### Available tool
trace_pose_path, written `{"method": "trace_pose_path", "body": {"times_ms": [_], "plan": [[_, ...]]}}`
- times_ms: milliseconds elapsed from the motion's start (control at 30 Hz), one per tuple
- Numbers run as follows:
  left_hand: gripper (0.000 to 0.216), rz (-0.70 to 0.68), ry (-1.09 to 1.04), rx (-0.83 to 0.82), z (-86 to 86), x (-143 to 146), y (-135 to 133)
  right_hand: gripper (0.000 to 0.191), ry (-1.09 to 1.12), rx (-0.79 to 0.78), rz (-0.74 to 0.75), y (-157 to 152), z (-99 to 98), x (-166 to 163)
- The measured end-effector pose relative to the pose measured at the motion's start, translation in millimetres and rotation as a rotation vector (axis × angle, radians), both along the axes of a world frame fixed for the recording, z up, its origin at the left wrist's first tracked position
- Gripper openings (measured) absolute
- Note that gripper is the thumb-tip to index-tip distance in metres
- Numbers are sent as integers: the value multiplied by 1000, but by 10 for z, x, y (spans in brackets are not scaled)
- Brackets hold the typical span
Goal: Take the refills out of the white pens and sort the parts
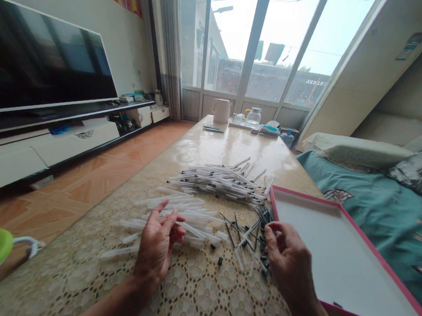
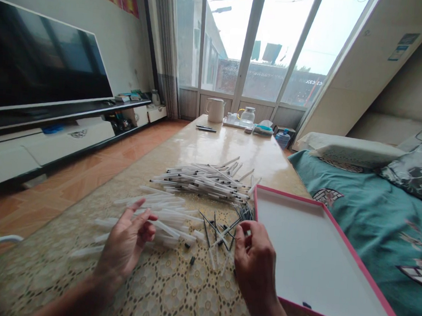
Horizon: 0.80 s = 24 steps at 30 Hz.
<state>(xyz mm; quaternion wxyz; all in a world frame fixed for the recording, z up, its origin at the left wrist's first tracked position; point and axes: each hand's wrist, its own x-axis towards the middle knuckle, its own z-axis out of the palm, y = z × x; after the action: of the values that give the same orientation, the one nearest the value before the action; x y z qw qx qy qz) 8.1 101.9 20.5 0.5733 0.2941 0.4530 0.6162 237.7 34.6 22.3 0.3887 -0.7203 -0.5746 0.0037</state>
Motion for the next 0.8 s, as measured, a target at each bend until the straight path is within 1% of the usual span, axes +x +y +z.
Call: {"method": "trace_pose_path", "body": {"times_ms": [67,100,167,200,267,367,433,500,633,800], "plan": [[55,-2,-13,-9,-8,0,2,11,61,-120,147,33,45,-112],[53,-5,-16,-9,-11,0,3,9,42,-177,216,70,63,-154],[50,-13,-18,-7,-15,-2,2,6,-81,-273,317,195,94,-195],[48,-20,-20,-6,-18,-3,1,5,-162,-310,339,282,107,-193],[47,-27,-22,-4,-20,-5,-4,9,-288,-344,316,493,126,-162],[47,-35,-17,9,-17,-2,-14,15,-349,-323,257,839,118,-117],[48,-42,-8,17,-12,3,-17,17,-389,-315,228,1029,78,-122],[49,-45,2,18,-7,7,-19,17,-425,-311,192,1157,17,-149],[50,-51,4,4,-16,7,-21,15,-475,-317,116,1227,-95,-193],[48,-95,13,2,-37,10,-30,12,-495,-320,121,1168,-122,-175]]}}
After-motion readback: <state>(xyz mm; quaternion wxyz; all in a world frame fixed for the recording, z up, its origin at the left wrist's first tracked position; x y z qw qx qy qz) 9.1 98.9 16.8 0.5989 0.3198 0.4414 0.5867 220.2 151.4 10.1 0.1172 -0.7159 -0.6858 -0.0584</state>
